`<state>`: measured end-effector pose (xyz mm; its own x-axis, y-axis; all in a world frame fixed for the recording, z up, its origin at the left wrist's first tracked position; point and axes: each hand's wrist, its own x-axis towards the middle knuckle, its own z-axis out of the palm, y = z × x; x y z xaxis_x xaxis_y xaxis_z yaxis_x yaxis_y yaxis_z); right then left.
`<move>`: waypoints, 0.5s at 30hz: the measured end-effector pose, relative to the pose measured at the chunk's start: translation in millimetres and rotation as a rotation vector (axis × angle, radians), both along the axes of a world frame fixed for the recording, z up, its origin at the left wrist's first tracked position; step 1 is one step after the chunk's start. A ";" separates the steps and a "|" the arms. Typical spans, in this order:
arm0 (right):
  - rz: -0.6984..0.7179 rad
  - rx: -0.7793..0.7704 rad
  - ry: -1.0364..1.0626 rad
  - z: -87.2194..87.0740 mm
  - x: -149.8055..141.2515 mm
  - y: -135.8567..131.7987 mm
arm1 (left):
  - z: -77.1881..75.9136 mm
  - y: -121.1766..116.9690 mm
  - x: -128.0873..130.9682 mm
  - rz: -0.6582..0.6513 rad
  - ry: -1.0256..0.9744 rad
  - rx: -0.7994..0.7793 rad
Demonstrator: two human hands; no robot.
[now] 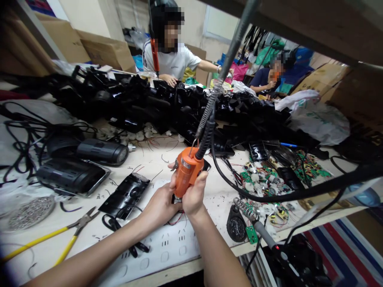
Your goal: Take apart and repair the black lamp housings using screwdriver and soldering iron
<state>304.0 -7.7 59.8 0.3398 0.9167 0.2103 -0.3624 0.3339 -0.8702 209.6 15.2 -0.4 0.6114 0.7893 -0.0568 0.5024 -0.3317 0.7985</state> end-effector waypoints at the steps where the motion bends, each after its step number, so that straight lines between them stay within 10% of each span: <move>1: -0.005 0.012 0.000 3.8 1.9 -3.4 | 0.6 -0.1 0.0 -0.003 -0.009 0.000; 15: -0.172 -0.022 -0.032 2.9 24.5 -24.2 | 7.0 0.0 -0.2 -0.035 0.006 0.038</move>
